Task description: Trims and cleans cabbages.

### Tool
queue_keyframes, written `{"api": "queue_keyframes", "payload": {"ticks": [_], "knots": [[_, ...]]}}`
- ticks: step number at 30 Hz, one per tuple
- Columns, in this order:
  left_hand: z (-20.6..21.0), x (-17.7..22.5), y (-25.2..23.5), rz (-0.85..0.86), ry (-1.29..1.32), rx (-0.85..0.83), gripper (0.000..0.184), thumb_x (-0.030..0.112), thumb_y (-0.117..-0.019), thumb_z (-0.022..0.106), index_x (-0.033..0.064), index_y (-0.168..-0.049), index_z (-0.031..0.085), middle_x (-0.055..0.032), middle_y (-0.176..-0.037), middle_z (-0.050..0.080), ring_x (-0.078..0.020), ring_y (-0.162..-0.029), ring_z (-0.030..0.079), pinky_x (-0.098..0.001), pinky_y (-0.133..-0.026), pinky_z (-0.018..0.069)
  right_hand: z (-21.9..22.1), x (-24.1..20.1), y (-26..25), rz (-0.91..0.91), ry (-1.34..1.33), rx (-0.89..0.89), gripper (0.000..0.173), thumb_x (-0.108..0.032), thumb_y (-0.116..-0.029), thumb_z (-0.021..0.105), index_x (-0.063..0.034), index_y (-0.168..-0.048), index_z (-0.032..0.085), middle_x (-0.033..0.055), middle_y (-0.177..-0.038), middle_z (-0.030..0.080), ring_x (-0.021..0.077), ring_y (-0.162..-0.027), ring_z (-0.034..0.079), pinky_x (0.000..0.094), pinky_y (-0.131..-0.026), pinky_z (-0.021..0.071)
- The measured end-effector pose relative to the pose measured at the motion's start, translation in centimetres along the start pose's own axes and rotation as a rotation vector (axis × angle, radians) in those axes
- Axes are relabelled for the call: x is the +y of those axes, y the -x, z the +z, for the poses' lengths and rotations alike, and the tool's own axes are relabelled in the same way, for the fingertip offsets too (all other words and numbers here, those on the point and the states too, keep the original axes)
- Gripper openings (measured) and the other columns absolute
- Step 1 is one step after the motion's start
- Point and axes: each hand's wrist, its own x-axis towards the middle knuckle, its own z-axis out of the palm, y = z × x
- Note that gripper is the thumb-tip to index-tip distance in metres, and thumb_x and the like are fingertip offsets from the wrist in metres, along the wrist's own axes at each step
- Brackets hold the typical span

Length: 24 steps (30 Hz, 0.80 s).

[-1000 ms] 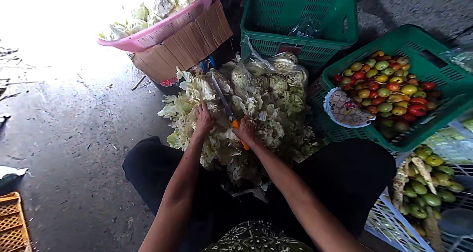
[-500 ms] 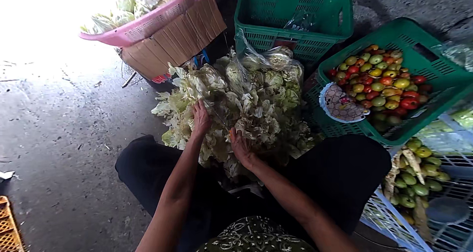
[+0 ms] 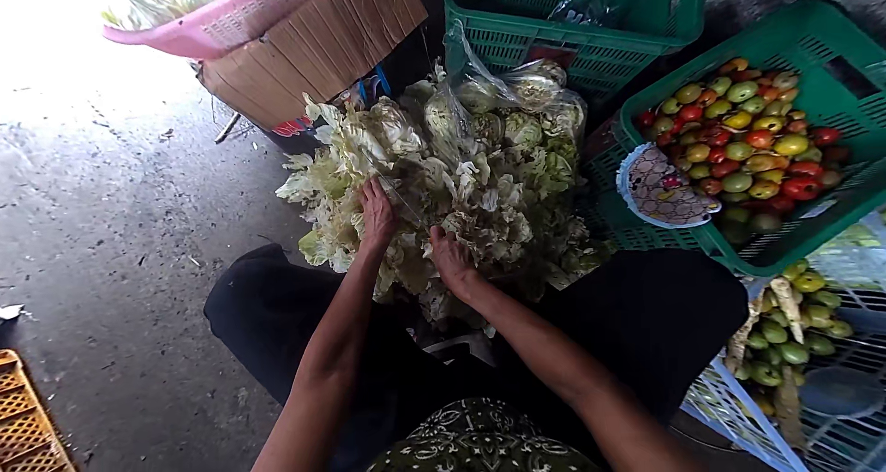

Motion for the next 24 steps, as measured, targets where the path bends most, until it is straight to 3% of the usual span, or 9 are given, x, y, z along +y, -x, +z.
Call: {"api": "queue_keyframes", "payload": {"ticks": [3,6,9,11,13,16,18,21,24], "knots": [[0.2,0.1,0.1,-0.003,-0.025,0.020,0.085,0.004,-0.0858,0.073,-0.0058,-0.156,0.027,-0.0346,-0.156,0.033,-0.0541,-0.139,0.040,-0.0596,-0.109,0.0411,1.0,0.1,-1.9,-0.016,-0.020,0.002,0.051,-0.004,-0.1049,0.044,-0.0088,-0.155,0.036,0.0305,-0.135,0.055,0.0468,-0.113,0.063,0.0579,-0.091,0.0521],[0.5,-1.2,1.1,0.041,-0.001,0.011,0.088,0.007,-0.0863,0.076,-0.0021,-0.157,0.024,-0.0325,-0.158,0.029,-0.0550,-0.138,0.040,-0.0615,-0.103,0.0458,2.0,0.3,-2.9,-0.023,-0.062,0.010,0.050,-0.006,-0.1055,0.044,-0.0090,-0.155,0.037,0.0305,-0.135,0.056,0.0471,-0.114,0.064,0.0591,-0.092,0.0518],[0.4,-1.5,1.4,0.052,0.007,-0.017,0.096,0.010,-0.0839,0.080,0.0001,-0.159,0.021,-0.0303,-0.162,0.024,-0.0543,-0.141,0.037,-0.0626,-0.105,0.0447,1.8,0.6,-4.4,-0.078,-0.119,-0.016,0.049,-0.008,-0.1049,0.048,-0.0057,-0.153,0.036,0.0293,-0.126,0.062,0.0465,-0.112,0.065,0.0606,-0.091,0.0528],[1.2,-1.1,1.7,0.082,-0.005,0.018,0.098,0.011,-0.0804,0.082,-0.0014,-0.157,0.024,-0.0312,-0.160,0.027,-0.0548,-0.139,0.039,-0.0631,-0.104,0.0457,2.2,0.3,-6.0,-0.133,-0.162,-0.006,0.047,-0.011,-0.1046,0.050,-0.0018,-0.148,0.036,0.0281,-0.117,0.066,0.0458,-0.108,0.067,0.0608,-0.089,0.0549],[0.8,-1.6,1.2,0.041,0.039,0.031,0.098,0.011,-0.0794,0.082,-0.0035,-0.157,0.024,-0.0347,-0.158,0.027,-0.0555,-0.140,0.037,-0.0638,-0.108,0.0414,2.8,-1.3,-7.0,-0.107,-0.154,0.003,0.049,-0.008,-0.1050,0.047,-0.0011,-0.152,0.033,0.0301,-0.123,0.064,0.0472,-0.113,0.065,0.0609,-0.093,0.0532],[0.5,-3.1,0.2,-0.062,0.201,0.030,0.100,0.014,-0.0807,0.080,0.0007,-0.159,0.020,-0.0358,-0.159,0.023,-0.0547,-0.142,0.034,-0.0657,-0.110,0.0375,3.3,-1.4,-5.7,-0.016,-0.154,-0.009,0.050,-0.006,-0.1055,0.044,-0.0039,-0.154,0.033,0.0317,-0.133,0.058,0.0481,-0.119,0.061,0.0602,-0.096,0.0516],[0.1,-4.5,0.2,-0.108,0.377,0.052,0.101,0.018,-0.0793,0.082,0.0045,-0.159,0.022,-0.0322,-0.158,0.028,-0.0491,-0.142,0.037,-0.0638,-0.109,0.0400,4.7,0.0,-3.9,-0.002,-0.140,-0.016,0.052,-0.003,-0.1038,0.044,-0.0058,-0.155,0.035,0.0320,-0.137,0.054,0.0488,-0.120,0.061,0.0600,-0.095,0.0524],[-0.2,-5.0,0.7,-0.144,0.795,0.129,0.103,0.004,-0.0739,0.082,0.0082,-0.158,0.023,-0.0228,-0.151,0.044,-0.0345,-0.133,0.051,-0.0539,-0.104,0.0488,6.3,2.6,-1.5,0.042,-0.122,-0.026,0.054,-0.001,-0.1043,0.042,-0.0056,-0.157,0.033,0.0344,-0.137,0.054,0.0519,-0.119,0.060,0.0621,-0.097,0.0502],[-1.5,-4.2,1.7,-0.110,1.044,0.235,0.102,-0.011,-0.0713,0.076,0.0059,-0.156,0.023,-0.0209,-0.148,0.046,-0.0284,-0.129,0.054,-0.0461,-0.101,0.0521,5.3,3.8,-1.2,0.022,-0.116,-0.080,0.059,-0.004,-0.1046,0.042,-0.0034,-0.160,0.022,0.0326,-0.137,0.056,0.0499,-0.124,0.057,0.0620,-0.103,0.0457]]}}
